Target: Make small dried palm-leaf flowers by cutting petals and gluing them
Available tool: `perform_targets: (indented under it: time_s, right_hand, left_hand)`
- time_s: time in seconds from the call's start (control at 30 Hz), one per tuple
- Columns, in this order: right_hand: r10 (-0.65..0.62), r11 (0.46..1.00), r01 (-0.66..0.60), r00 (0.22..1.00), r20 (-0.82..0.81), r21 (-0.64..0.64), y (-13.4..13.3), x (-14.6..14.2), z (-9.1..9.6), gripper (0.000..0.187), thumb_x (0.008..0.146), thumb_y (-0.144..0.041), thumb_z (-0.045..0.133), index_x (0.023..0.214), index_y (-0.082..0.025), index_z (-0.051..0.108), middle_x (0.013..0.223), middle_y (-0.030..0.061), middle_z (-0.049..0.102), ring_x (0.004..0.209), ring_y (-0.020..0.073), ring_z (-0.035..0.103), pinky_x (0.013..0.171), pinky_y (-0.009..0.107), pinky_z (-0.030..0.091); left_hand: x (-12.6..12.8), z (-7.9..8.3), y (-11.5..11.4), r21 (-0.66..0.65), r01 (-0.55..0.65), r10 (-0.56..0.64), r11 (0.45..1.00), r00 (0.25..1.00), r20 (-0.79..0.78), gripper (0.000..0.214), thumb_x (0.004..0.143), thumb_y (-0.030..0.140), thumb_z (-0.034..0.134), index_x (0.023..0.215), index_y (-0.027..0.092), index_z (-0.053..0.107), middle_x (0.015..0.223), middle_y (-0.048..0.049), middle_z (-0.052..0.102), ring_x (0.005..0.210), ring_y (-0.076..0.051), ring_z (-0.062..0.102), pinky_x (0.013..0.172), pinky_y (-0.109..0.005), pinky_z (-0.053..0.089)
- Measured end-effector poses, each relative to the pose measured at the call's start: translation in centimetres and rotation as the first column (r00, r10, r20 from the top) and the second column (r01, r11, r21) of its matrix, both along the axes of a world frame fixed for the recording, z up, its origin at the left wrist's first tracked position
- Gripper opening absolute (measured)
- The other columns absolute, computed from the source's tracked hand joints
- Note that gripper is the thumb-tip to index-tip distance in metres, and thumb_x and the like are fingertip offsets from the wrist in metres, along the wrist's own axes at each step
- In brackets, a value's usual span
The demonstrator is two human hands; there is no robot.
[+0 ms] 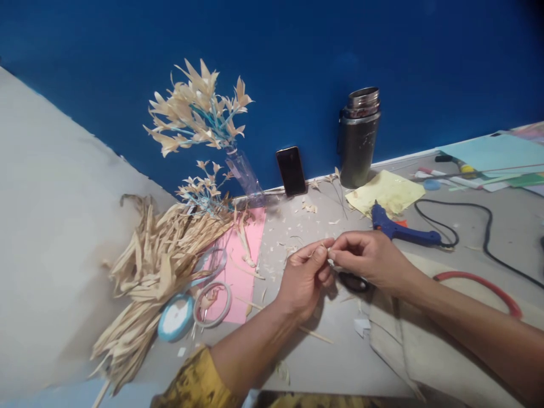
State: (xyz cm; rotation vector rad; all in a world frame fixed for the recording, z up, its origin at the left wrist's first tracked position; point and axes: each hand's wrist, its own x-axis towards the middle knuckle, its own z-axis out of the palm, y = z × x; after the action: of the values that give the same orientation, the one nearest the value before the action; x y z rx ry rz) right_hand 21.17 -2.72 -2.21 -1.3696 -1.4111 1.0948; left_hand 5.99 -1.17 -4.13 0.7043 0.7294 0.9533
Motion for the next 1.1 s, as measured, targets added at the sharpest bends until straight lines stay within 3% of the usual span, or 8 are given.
perform_targets:
  time_s: [0.17, 0.33, 0.43, 0.63, 0.8, 0.93, 1.0, 1.1]
  right_hand:
    - [0.071, 0.997, -0.069, 0.997, 0.028, -0.042, -0.1, 0.0, 0.2, 0.022, 0.076, -0.034, 0.062, 0.062, -0.017, 0.062, 0.051, -0.0025, 0.055, 0.046, 0.0094, 0.044, 0.042, 0.021, 0.033]
    - [0.201, 0.970, -0.207, 0.978, -0.058, -0.127, -0.2, 0.1, 0.6, 0.017, 0.078, -0.031, 0.059, 0.070, -0.017, 0.064, 0.056, -0.0017, 0.061, 0.049, 0.0102, 0.049, 0.045, 0.021, 0.037]
    - [0.238, 0.963, -0.245, 0.969, -0.072, -0.115, -0.2, 0.1, 0.5, 0.016, 0.079, -0.030, 0.061, 0.079, -0.016, 0.069, 0.067, 0.0010, 0.068, 0.055, 0.0113, 0.053, 0.049, 0.022, 0.038]
    - [0.219, 0.974, -0.218, 0.976, 0.001, -0.068, -0.1, 0.6, 0.5, 0.025, 0.084, -0.037, 0.058, 0.073, -0.017, 0.068, 0.059, -0.0005, 0.063, 0.050, 0.0113, 0.052, 0.047, 0.022, 0.037]
    - [0.196, 0.981, -0.195, 0.974, 0.116, -0.023, 0.2, 1.4, 0.3, 0.031, 0.091, -0.034, 0.051, 0.068, -0.018, 0.065, 0.063, 0.0001, 0.065, 0.057, 0.0125, 0.057, 0.052, 0.023, 0.040]
    - [0.160, 0.986, -0.164, 0.969, 0.190, 0.004, 0.4, 1.6, 0.1, 0.033, 0.093, -0.033, 0.050, 0.066, -0.018, 0.063, 0.062, -0.0001, 0.064, 0.057, 0.0126, 0.055, 0.053, 0.024, 0.039]
    - [0.148, 0.988, -0.154, 0.975, 0.166, 0.027, 0.3, 1.6, 0.1, 0.028, 0.091, -0.035, 0.055, 0.072, -0.018, 0.065, 0.063, -0.0003, 0.064, 0.059, 0.0129, 0.056, 0.054, 0.024, 0.039]
    - [0.174, 0.984, -0.174, 0.985, -0.011, 0.029, 0.3, 1.3, 0.1, 0.019, 0.083, -0.034, 0.066, 0.091, -0.017, 0.068, 0.074, 0.0010, 0.070, 0.067, 0.0147, 0.062, 0.058, 0.024, 0.045]
  left_hand:
    - [-0.3, 0.0, 0.5, -0.031, -0.018, 0.018, 0.999, 1.000, -0.025, 0.039, 0.057, 0.035, 0.093, 0.078, 0.010, 0.072, 0.053, 0.0047, 0.047, 0.047, -0.004, 0.035, 0.045, -0.019, 0.027]
    - [-0.6, -0.1, 0.8, -0.059, 0.025, -0.024, 0.998, 0.999, 0.024, 0.038, 0.057, 0.031, 0.094, 0.063, 0.012, 0.062, 0.052, 0.0048, 0.046, 0.047, -0.003, 0.036, 0.046, -0.017, 0.027]
    - [-0.6, 0.0, 0.7, -0.082, 0.028, -0.025, 0.996, 0.999, 0.047, 0.040, 0.058, 0.029, 0.094, 0.061, 0.013, 0.057, 0.051, 0.0063, 0.043, 0.047, -0.003, 0.034, 0.046, -0.017, 0.027]
    - [-0.7, 0.2, 0.6, -0.072, 0.052, -0.050, 0.996, 0.998, 0.027, 0.042, 0.056, 0.030, 0.095, 0.067, 0.015, 0.057, 0.055, 0.0050, 0.050, 0.047, -0.004, 0.039, 0.047, -0.017, 0.029]
    - [-1.2, 0.1, 1.1, 0.044, 0.114, -0.107, 0.993, 0.983, -0.147, 0.039, 0.061, 0.039, 0.091, 0.070, 0.015, 0.061, 0.060, -0.0003, 0.060, 0.047, -0.007, 0.047, 0.048, -0.021, 0.035]
    - [-1.5, 0.2, 1.4, 0.155, 0.119, -0.059, 0.981, 0.937, -0.345, 0.032, 0.067, 0.036, 0.087, 0.074, 0.014, 0.065, 0.053, 0.0008, 0.057, 0.047, -0.009, 0.048, 0.049, -0.022, 0.036]
    - [-1.6, 0.3, 1.4, 0.142, 0.118, -0.072, 0.983, 0.952, -0.296, 0.032, 0.070, 0.038, 0.085, 0.074, 0.015, 0.063, 0.052, 0.0024, 0.054, 0.046, -0.009, 0.047, 0.048, -0.022, 0.037]
    - [-1.4, 0.3, 1.3, 0.032, 0.193, -0.190, 0.981, 0.979, -0.076, 0.036, 0.073, 0.042, 0.083, 0.071, 0.016, 0.057, 0.051, 0.0042, 0.049, 0.045, -0.008, 0.042, 0.048, -0.021, 0.037]
